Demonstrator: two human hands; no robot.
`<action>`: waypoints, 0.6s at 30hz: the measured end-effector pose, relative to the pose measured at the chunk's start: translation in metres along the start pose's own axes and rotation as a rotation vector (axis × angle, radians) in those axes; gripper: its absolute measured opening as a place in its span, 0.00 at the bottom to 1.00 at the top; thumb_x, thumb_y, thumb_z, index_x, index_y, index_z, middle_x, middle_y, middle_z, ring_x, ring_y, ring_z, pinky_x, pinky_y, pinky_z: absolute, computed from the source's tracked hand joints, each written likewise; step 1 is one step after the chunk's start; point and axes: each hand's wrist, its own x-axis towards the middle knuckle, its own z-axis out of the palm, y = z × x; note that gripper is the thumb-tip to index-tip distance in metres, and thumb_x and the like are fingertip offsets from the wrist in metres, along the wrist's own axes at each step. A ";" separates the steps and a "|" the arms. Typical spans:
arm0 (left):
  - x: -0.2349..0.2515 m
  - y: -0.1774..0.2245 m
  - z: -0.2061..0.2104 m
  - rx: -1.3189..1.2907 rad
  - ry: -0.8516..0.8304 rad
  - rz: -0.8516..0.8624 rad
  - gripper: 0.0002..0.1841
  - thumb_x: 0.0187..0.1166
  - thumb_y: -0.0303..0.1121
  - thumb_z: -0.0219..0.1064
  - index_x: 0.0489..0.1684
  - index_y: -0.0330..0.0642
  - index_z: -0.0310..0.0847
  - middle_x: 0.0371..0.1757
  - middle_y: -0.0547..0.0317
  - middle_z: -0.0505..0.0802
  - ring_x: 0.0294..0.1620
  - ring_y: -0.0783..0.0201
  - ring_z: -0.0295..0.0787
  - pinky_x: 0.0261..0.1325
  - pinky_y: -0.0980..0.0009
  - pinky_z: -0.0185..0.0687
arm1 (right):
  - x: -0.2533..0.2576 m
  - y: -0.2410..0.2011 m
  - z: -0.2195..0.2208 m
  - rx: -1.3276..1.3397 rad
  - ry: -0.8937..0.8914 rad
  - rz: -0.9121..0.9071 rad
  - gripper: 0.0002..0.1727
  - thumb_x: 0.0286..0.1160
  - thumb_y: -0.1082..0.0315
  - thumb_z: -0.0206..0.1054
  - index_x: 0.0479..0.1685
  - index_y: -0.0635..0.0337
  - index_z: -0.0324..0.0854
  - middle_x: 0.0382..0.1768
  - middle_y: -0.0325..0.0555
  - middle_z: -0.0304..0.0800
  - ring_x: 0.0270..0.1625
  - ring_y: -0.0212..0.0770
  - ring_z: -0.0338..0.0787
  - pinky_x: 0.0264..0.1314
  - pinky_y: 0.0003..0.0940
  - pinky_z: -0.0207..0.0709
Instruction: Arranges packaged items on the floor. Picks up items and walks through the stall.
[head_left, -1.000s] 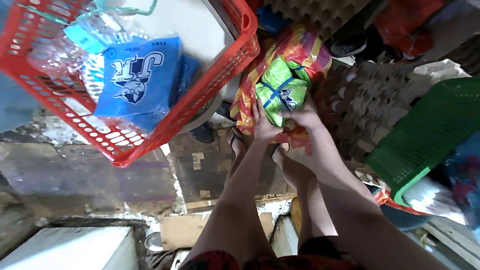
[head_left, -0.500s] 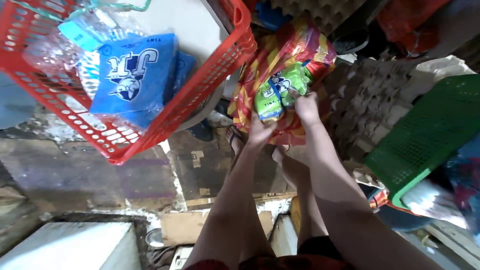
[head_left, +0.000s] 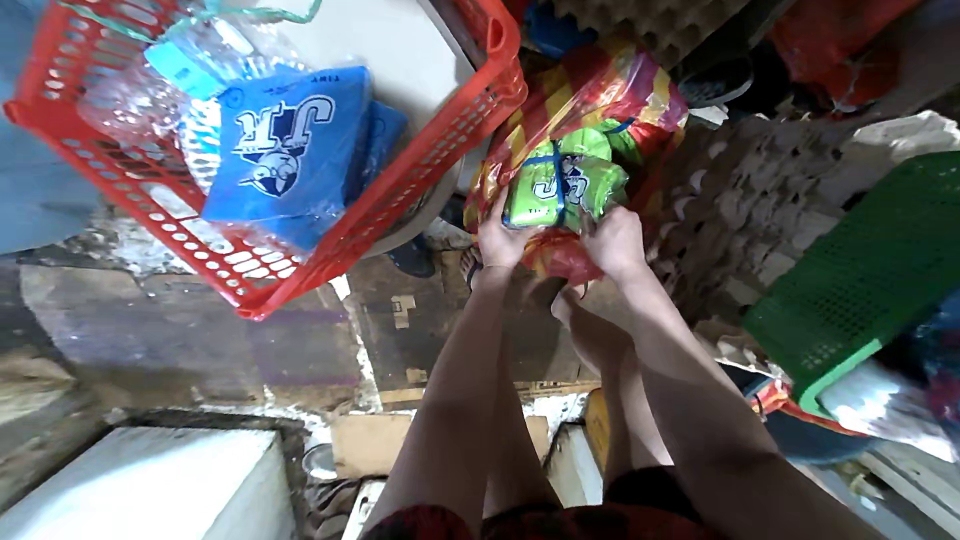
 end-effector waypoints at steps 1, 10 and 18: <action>-0.001 -0.003 0.002 -0.017 0.037 -0.011 0.51 0.53 0.41 0.91 0.87 0.50 0.70 0.71 0.42 0.88 0.71 0.45 0.86 0.76 0.46 0.77 | 0.001 0.003 0.005 0.107 -0.001 0.031 0.21 0.86 0.56 0.64 0.49 0.71 0.86 0.46 0.66 0.92 0.55 0.64 0.92 0.61 0.65 0.80; -0.032 0.031 0.027 -0.037 0.204 0.241 0.52 0.47 0.25 0.84 0.84 0.31 0.63 0.89 0.31 0.64 0.88 0.37 0.62 0.85 0.48 0.67 | -0.002 -0.001 0.033 0.628 -0.017 0.151 0.20 0.92 0.56 0.58 0.58 0.66 0.81 0.39 0.53 0.91 0.40 0.45 0.91 0.51 0.48 0.85; 0.005 0.066 -0.002 0.244 -0.284 0.243 0.51 0.73 0.18 0.72 0.96 0.39 0.39 0.96 0.41 0.51 0.91 0.42 0.59 0.85 0.53 0.68 | 0.007 -0.001 0.027 0.531 -0.025 0.187 0.23 0.90 0.53 0.59 0.55 0.70 0.81 0.40 0.59 0.89 0.43 0.52 0.91 0.53 0.54 0.84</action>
